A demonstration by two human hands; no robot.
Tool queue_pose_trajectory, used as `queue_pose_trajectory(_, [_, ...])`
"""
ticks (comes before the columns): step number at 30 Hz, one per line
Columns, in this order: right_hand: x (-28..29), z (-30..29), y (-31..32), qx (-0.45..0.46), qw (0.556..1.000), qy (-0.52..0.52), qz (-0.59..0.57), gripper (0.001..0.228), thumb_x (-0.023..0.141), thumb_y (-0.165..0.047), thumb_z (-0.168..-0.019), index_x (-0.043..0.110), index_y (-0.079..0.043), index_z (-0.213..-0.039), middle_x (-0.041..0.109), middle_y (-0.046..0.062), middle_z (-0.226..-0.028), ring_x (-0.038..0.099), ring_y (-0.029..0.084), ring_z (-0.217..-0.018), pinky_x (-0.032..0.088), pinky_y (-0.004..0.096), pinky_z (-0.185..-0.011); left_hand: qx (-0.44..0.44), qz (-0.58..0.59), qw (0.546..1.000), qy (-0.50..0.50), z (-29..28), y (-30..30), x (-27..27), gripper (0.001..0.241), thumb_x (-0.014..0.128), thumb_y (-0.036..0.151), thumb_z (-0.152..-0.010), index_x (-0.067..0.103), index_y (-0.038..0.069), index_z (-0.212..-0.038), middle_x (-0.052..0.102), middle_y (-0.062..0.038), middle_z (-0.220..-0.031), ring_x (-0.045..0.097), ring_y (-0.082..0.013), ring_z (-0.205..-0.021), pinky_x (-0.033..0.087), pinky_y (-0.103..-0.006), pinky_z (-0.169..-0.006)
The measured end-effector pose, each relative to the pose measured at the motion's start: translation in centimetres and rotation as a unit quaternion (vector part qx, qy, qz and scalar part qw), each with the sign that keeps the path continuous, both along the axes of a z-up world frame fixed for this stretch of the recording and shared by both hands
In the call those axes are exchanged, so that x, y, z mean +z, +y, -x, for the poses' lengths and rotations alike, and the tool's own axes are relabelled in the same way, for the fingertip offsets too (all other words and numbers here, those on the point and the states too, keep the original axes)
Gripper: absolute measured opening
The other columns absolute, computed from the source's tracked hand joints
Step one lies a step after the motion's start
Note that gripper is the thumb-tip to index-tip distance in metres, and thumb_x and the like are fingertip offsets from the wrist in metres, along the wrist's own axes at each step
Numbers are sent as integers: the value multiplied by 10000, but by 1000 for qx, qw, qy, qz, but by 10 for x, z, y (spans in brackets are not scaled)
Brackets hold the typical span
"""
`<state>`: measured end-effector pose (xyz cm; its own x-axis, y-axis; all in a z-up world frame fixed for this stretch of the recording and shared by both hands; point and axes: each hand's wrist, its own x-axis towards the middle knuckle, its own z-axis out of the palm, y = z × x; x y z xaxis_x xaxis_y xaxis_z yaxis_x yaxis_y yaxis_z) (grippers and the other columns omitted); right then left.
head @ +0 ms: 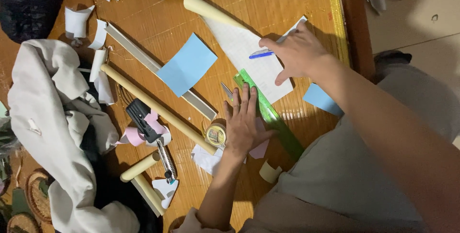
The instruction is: Measuring, marking, and cutting paper or vinyl wrap to cover cardboard tubes, then securing them with tape.
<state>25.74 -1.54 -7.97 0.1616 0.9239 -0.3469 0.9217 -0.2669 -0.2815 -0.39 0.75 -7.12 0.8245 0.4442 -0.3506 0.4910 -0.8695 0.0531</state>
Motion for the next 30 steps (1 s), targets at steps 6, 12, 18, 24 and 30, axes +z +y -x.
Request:
queue_pose_trajectory(6, [4, 1, -3, 0, 1000, 2, 2, 1197, 980, -611, -482, 464, -255, -1502, 828, 92, -886, 738, 303, -933, 298, 453, -1057, -5, -9, 1000, 14, 0, 0, -2, 1545, 873, 868, -533, 157, 34, -1619, 130, -196, -1696, 100, -433, -1546, 131, -664, -1181])
queue_pose_trajectory(12, [0, 0, -7, 4, 1000, -8, -21, 1175, 964, -643, -482, 487, -246, -1480, 822, 96, -822, 734, 297, -886, 310, 426, -1004, 0, -2, 1000, -11, -1, -1, 2, 1527, 884, 844, -532, 173, 42, -1619, 148, -186, -1697, 119, -441, -1548, 154, -675, -1178])
queue_pose_trajectory(18, [-3, -1, -8, 7, 1000, -18, -23, 1173, 949, -671, -482, 482, -258, -1475, 829, 90, -911, 726, 305, -955, 283, 444, -1002, 1, 4, 1000, -24, -1, -2, 4, 1498, 919, 785, -531, 199, 40, -1613, 169, -179, -1694, 136, -446, -1546, 173, -683, -1171])
queue_pose_trajectory(24, [0, 1, -5, 0, 1000, -13, -10, 1164, 967, -615, -482, 472, -267, -1476, 823, 101, -978, 714, 325, -1046, 270, 457, -1052, -8, -15, 1000, -19, 0, -7, 4, 1512, 887, 833, -533, 198, 22, -1607, 179, -191, -1689, 158, -442, -1542, 180, -670, -1175])
queue_pose_trajectory(30, [-2, 2, -8, -2, 1000, -8, -18, 1179, 973, -602, -470, 479, -260, -1484, 820, 105, -980, 720, 349, -1039, 256, 479, -1096, -2, -11, 1000, -13, 3, -11, 1, 1524, 879, 856, -523, 193, 43, -1613, 174, -178, -1694, 140, -421, -1551, 166, -661, -1184])
